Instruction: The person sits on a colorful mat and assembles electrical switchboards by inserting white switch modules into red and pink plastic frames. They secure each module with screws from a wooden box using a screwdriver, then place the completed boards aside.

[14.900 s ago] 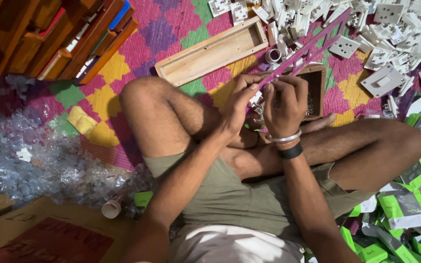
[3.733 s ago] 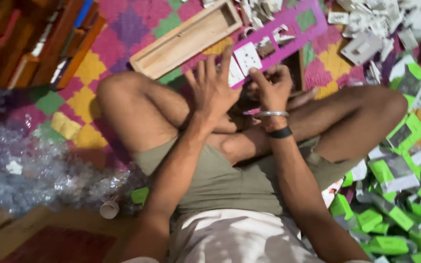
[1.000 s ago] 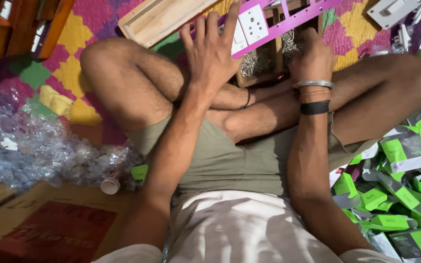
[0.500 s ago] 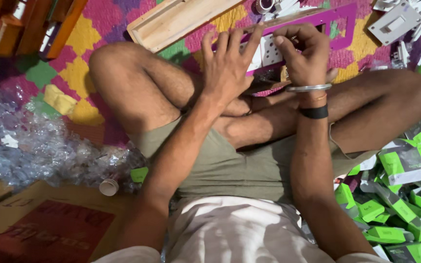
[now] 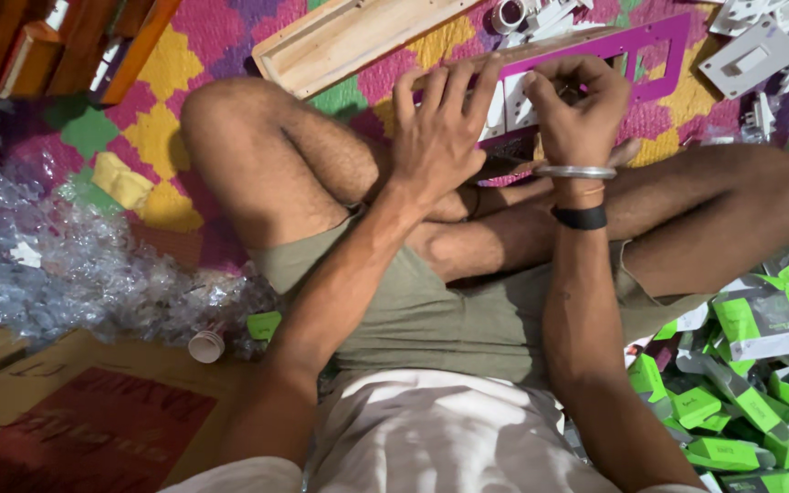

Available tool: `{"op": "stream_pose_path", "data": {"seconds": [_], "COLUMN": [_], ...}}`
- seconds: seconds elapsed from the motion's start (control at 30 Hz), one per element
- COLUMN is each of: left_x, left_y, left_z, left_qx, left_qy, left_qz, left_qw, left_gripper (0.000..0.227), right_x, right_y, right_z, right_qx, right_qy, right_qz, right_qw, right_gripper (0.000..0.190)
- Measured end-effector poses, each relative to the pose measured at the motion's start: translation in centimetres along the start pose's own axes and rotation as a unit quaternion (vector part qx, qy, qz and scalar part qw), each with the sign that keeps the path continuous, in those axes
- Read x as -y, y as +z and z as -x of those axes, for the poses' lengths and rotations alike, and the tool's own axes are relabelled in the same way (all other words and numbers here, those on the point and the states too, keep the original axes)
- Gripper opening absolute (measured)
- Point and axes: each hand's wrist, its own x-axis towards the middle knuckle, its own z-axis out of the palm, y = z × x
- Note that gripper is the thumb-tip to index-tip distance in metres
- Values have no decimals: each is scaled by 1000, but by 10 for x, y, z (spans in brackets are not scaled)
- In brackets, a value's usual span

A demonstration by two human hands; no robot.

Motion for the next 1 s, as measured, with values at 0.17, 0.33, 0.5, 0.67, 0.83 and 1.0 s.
{"op": "stream_pose_path", "data": {"seconds": [0.17, 0.33, 0.5, 0.67, 0.83, 1.0], "left_x": [6, 6, 5, 9, 11, 36], "left_y": [7, -3, -23, -34, -24, -8], "left_z": [-4, -4, -1, -3, 1, -5], "left_qx": [-48, 0, 27, 88, 74, 36], "left_qy": [-43, -99, 75, 74, 26, -117], "left_qz": [24, 140, 125, 159, 217, 479], "left_qw": [998, 985, 989, 981, 973, 869], "left_gripper": [101, 91, 77, 79, 76, 78], "right_x": [-12, -10, -8, 3, 15, 15], "right_y": [-3, -6, -14, -14, -11, 3], "right_z": [8, 14, 6, 1, 1, 19], "right_qx": [-101, -75, -81, -47, 11, 57], "right_qy": [-5, 117, 73, 45, 69, 25], "right_qz": [-41, -196, -186, -227, -258, 43], "right_qw": [994, 971, 977, 972, 964, 997], "right_gripper": [29, 15, 12, 12, 18, 15]}}
